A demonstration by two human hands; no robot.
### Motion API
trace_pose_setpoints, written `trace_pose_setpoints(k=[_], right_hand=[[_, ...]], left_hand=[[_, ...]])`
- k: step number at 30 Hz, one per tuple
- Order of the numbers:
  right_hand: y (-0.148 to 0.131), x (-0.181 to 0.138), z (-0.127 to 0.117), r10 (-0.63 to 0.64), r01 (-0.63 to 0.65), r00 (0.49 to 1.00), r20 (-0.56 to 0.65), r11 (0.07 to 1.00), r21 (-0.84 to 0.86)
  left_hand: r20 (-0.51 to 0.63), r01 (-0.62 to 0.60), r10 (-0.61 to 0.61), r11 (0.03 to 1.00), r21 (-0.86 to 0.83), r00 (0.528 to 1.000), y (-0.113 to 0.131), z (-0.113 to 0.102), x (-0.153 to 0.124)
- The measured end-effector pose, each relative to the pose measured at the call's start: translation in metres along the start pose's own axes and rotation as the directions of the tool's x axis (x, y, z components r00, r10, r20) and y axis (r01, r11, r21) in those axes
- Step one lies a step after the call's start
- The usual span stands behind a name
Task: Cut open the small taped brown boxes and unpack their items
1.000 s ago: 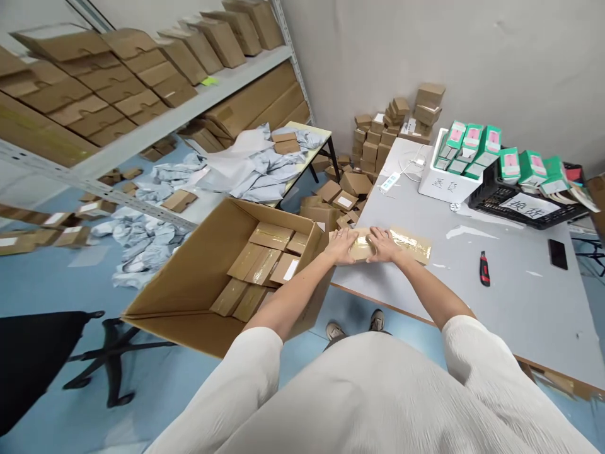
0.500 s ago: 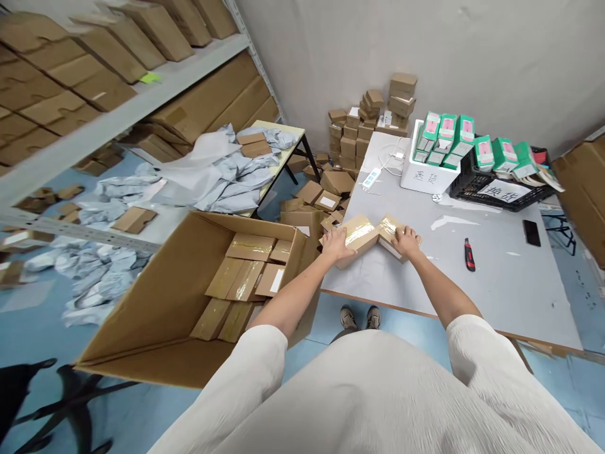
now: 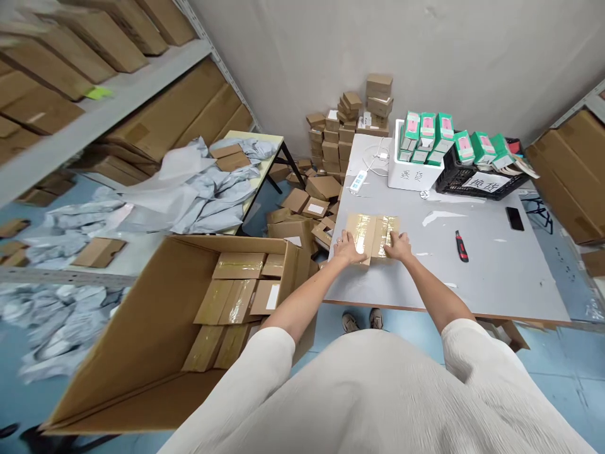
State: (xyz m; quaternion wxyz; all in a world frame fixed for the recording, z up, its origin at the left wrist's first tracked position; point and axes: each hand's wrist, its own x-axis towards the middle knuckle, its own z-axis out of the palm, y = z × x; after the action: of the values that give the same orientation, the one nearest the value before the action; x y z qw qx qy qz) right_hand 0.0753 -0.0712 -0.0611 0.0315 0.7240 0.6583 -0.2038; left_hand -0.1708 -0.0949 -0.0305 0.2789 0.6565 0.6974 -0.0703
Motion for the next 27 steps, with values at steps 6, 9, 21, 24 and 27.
trace_pose_setpoints(k=[6, 9, 21, 24, 27], right_hand=[[-0.01, 0.008, 0.003, -0.023, 0.023, 1.0, -0.001, 0.999, 0.037], [-0.013, 0.021, 0.003, -0.052, 0.051, 0.999, 0.001, 0.997, 0.055], [-0.019, 0.072, -0.012, -0.24, 0.238, 0.97, 0.04, 0.97, 0.048], [-0.022, 0.088, -0.025, -0.325, 0.325, 0.945, 0.036, 0.946, 0.004], [-0.028, 0.109, -0.041, -0.426, 0.428, 0.904, 0.044, 0.903, -0.045]], left_hand=[[0.02, -0.06, 0.059, 0.998, 0.021, 0.998, -0.017, 0.0, 0.01], [-0.014, -0.04, 0.04, 0.999, 0.007, 0.999, -0.02, 0.0, 0.016], [-0.116, 0.015, -0.018, 1.0, -0.027, 0.993, -0.006, -0.018, 0.04], [-0.221, -0.121, 0.118, 0.993, 0.001, 0.968, 0.014, -0.014, 0.028], [-0.243, -0.248, 0.261, 0.965, 0.084, 0.934, 0.036, -0.007, 0.019]])
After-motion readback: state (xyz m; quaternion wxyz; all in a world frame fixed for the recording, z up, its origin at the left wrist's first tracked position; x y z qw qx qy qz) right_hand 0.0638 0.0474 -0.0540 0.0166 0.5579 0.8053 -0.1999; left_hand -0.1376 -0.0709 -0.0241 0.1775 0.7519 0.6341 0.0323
